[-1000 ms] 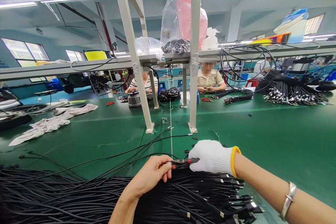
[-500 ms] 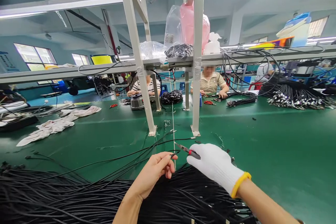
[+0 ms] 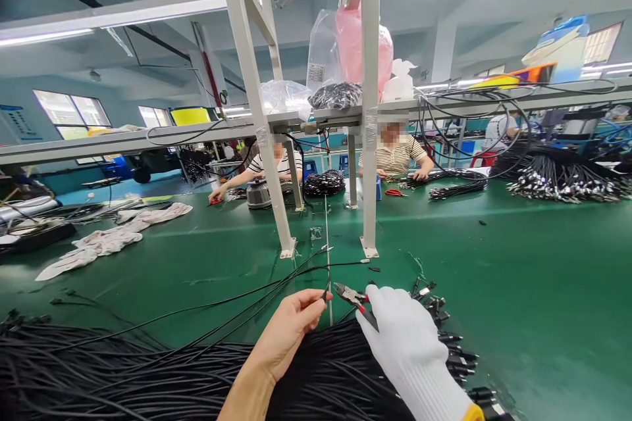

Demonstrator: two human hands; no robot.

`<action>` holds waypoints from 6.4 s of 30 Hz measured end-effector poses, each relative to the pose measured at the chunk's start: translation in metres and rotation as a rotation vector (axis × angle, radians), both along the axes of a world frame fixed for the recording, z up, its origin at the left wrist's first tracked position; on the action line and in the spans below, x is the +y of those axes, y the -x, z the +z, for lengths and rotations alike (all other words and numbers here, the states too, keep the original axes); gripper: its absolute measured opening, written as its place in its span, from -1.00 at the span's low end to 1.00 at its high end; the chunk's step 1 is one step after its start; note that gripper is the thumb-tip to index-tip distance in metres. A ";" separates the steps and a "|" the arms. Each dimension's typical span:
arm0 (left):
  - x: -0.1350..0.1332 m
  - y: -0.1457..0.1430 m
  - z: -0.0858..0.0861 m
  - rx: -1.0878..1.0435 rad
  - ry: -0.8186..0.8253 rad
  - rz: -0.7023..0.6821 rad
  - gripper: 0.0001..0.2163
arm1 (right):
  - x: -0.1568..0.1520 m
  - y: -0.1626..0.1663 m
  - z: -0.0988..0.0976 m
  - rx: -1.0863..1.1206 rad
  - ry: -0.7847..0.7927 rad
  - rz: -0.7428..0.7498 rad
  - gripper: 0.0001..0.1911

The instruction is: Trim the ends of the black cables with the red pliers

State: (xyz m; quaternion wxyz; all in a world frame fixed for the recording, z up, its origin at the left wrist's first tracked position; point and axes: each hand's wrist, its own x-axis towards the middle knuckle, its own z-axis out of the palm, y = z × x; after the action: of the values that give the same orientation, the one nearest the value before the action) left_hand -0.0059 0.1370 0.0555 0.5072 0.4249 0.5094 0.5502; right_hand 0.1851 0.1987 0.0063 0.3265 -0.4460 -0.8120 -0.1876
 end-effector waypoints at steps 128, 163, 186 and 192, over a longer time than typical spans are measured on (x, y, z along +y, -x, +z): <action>-0.002 -0.009 0.007 0.087 -0.107 0.051 -0.85 | -0.043 0.006 0.061 -0.200 0.961 -0.164 -0.67; -0.002 -0.016 0.011 -0.136 -0.163 0.072 -0.93 | -0.036 -0.010 0.066 0.284 1.304 0.261 -0.76; 0.001 -0.020 0.003 -0.296 -0.221 0.078 -0.88 | -0.036 -0.008 0.072 0.384 1.436 0.309 -0.71; 0.002 -0.023 0.002 -0.319 -0.237 0.089 -0.84 | -0.033 -0.012 0.062 0.411 1.427 0.360 -0.69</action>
State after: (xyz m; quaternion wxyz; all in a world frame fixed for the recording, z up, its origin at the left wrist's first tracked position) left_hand 0.0166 0.1386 0.0573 0.5031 0.3664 0.3725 0.6884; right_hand 0.1971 0.1654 0.0681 0.1293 -0.4355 -0.7195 0.5253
